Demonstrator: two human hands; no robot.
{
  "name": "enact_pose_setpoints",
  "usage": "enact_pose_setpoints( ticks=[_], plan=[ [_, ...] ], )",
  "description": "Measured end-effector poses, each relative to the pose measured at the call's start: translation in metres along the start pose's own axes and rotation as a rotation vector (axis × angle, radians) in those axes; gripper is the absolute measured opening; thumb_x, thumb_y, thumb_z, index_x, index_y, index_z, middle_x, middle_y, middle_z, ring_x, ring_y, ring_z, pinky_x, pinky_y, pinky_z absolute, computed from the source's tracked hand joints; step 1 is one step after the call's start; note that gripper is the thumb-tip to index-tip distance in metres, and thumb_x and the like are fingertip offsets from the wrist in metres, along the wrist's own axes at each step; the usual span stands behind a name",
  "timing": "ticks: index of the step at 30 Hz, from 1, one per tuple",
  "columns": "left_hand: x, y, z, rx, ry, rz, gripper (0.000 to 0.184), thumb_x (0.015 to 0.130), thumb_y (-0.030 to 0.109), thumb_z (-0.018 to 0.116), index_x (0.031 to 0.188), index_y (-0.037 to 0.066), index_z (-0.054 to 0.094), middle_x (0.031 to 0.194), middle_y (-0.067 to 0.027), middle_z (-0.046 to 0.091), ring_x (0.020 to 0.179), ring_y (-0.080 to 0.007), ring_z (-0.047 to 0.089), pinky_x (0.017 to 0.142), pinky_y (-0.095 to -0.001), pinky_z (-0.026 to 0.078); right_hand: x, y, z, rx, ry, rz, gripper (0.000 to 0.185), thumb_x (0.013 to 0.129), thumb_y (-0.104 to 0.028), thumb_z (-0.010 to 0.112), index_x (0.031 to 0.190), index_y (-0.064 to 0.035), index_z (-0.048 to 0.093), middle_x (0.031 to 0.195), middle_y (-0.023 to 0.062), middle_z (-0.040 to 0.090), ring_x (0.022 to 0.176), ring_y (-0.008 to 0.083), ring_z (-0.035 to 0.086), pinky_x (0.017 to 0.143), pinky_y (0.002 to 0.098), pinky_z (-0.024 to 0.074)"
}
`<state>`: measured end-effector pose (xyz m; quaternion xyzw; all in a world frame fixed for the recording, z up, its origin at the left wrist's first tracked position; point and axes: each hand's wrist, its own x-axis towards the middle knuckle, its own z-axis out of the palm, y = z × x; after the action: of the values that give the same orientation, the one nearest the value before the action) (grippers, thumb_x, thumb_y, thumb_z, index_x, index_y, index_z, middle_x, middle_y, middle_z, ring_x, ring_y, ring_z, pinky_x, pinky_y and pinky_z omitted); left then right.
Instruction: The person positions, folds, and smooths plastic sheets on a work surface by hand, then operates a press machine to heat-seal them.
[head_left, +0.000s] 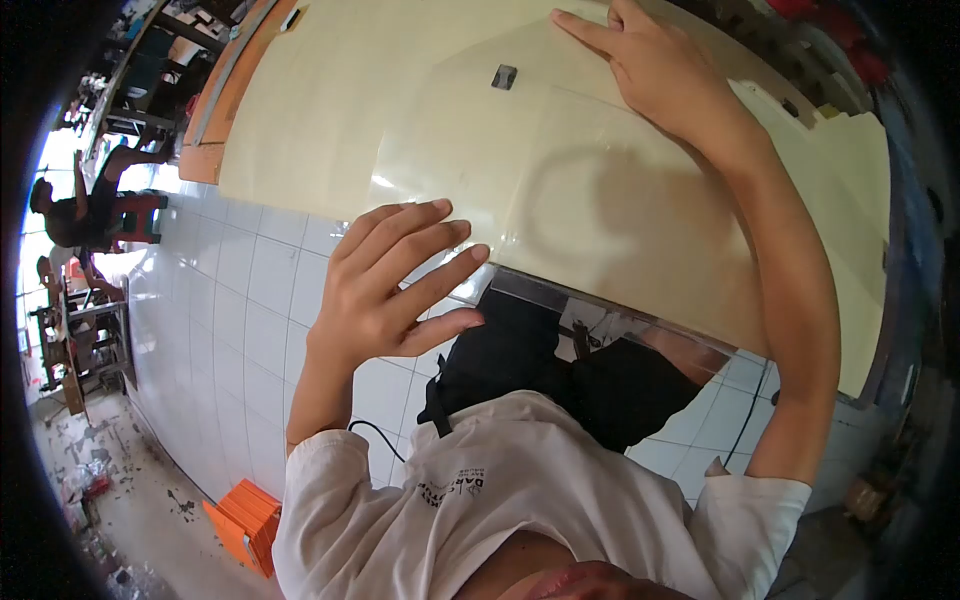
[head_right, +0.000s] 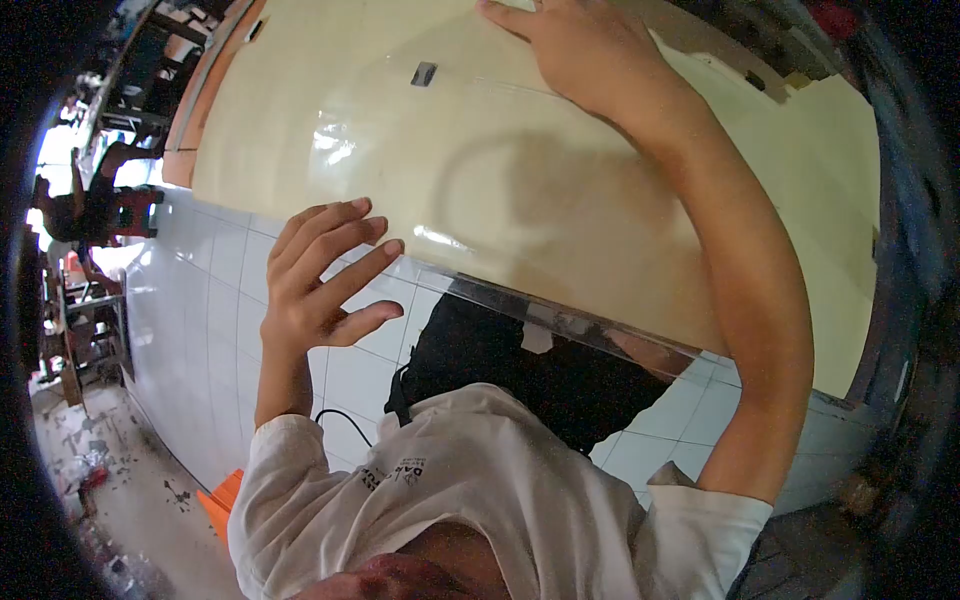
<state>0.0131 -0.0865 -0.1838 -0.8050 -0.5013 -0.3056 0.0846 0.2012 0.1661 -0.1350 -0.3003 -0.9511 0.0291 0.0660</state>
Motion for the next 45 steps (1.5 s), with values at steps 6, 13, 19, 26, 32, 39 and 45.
enact_pose_setpoints(
  ticks=[6, 13, 19, 26, 32, 39, 45],
  plan=[
    [-0.011, 0.000, 0.013, 0.029, 0.076, -0.013, 0.031, 0.082, 0.036, 0.078, 0.104, 0.014, 0.079, 0.108, -0.0051, 0.072, 0.107, -0.0264, 0.069, 0.090, -0.0410, 0.055, 0.001, 0.004, 0.004, -0.013, 0.053, -0.018, 0.052, 0.096, -0.004, 0.042, 0.142, -0.0211, 0.060, 0.128, 0.0248, 0.056, 0.114, 0.0429, 0.061, 0.098, 0.0476, 0.0491],
    [-0.012, 0.003, 0.015, 0.031, 0.066, -0.029, 0.028, 0.081, 0.032, 0.080, 0.105, 0.017, 0.079, 0.110, -0.0043, 0.072, 0.109, -0.0264, 0.068, 0.092, -0.0425, 0.054, -0.004, -0.009, -0.008, 0.028, 0.080, -0.015, 0.050, 0.096, -0.005, 0.043, 0.140, -0.0210, 0.062, 0.131, 0.0268, 0.056, 0.114, 0.0448, 0.061, 0.100, 0.0478, 0.0485],
    [-0.016, 0.004, 0.020, 0.033, 0.081, -0.022, 0.026, 0.081, 0.031, 0.080, 0.103, 0.018, 0.079, 0.111, -0.0040, 0.072, 0.110, -0.0267, 0.068, 0.094, -0.0436, 0.052, -0.004, -0.009, -0.011, 0.055, 0.056, -0.008, 0.051, 0.094, -0.005, 0.045, 0.140, -0.0200, 0.062, 0.132, 0.0279, 0.055, 0.115, 0.0454, 0.061, 0.101, 0.0476, 0.0480],
    [-0.015, 0.008, 0.026, 0.038, 0.127, -0.049, 0.024, 0.078, 0.027, 0.084, 0.100, 0.018, 0.079, 0.108, -0.0035, 0.073, 0.110, -0.0265, 0.068, 0.095, -0.0433, 0.052, 0.001, 0.000, -0.002, 0.037, 0.012, 0.032, 0.051, 0.094, -0.005, 0.045, 0.139, -0.0205, 0.063, 0.132, 0.0282, 0.055, 0.114, 0.0456, 0.060, 0.100, 0.0471, 0.0480],
    [-0.020, 0.006, 0.043, 0.104, 0.239, -0.036, 0.026, 0.073, 0.027, 0.088, 0.095, 0.020, 0.077, 0.105, -0.0012, 0.072, 0.108, -0.0247, 0.068, 0.094, -0.0433, 0.052, 0.003, 0.005, 0.002, 0.033, 0.053, -0.004, 0.049, 0.096, -0.007, 0.044, 0.139, -0.0204, 0.063, 0.127, 0.0274, 0.057, 0.110, 0.0451, 0.061, 0.097, 0.0483, 0.0483],
    [-0.019, 0.006, 0.053, 0.154, 0.334, -0.008, 0.029, 0.074, 0.033, 0.088, 0.101, 0.026, 0.078, 0.099, -0.0004, 0.071, 0.102, -0.0233, 0.067, 0.091, -0.0417, 0.051, 0.000, -0.001, -0.005, 0.046, 0.046, 0.003, 0.047, 0.098, -0.008, 0.044, 0.138, -0.0197, 0.064, 0.120, 0.0253, 0.058, 0.106, 0.0433, 0.062, 0.093, 0.0477, 0.0492],
    [-0.017, 0.008, 0.051, 0.165, 0.295, -0.028, 0.030, 0.074, 0.037, 0.086, 0.103, 0.028, 0.080, 0.098, -0.0005, 0.070, 0.099, -0.0240, 0.067, 0.088, -0.0418, 0.051, -0.001, -0.001, -0.006, 0.064, 0.033, 0.001, 0.046, 0.098, -0.009, 0.044, 0.138, -0.0192, 0.064, 0.118, 0.0245, 0.058, 0.104, 0.0421, 0.062, 0.091, 0.0481, 0.0492]
  ],
)
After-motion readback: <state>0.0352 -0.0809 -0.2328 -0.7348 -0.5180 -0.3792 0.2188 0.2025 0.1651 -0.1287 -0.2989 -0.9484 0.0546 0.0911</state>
